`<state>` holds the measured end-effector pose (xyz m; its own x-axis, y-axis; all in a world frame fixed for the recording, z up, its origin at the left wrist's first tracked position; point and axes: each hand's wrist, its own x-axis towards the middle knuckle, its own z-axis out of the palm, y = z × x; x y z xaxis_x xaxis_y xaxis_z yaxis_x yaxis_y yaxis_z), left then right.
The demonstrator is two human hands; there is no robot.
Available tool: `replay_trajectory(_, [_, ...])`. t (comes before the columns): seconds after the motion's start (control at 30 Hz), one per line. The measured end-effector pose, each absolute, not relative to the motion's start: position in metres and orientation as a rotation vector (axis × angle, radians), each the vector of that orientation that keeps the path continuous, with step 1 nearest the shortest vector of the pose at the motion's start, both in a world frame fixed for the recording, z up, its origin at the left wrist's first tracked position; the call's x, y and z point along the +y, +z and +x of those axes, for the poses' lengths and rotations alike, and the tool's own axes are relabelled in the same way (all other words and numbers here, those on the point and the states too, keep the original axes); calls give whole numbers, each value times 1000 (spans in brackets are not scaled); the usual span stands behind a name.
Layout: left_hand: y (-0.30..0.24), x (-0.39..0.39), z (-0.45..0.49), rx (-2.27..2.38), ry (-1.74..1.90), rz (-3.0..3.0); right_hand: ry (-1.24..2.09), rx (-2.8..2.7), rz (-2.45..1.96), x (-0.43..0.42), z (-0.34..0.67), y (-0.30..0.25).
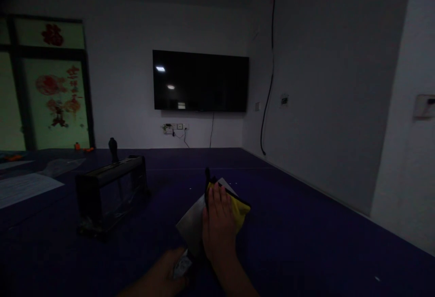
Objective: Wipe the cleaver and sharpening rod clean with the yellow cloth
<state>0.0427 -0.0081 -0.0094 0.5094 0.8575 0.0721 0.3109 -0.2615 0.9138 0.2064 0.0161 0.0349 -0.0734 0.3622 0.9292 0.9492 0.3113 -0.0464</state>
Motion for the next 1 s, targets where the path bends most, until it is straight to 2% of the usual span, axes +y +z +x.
replay_trajectory(0.33, [-12, -9, 43, 885, 870, 1587, -778, -1857, -1117, 14, 192, 28])
replay_trajectory(0.57, [-20, -5, 42, 851, 851, 1472, -724, -1735, -1199, 23, 200, 20])
replay_trajectory(0.8, [-14, -7, 43, 902, 787, 1543, -620, -1585, -1274, 26, 211, 26])
replay_trajectory(1.0, [1, -11, 43, 914, 688, 1741, -661, -1518, -1262, 24, 217, 37])
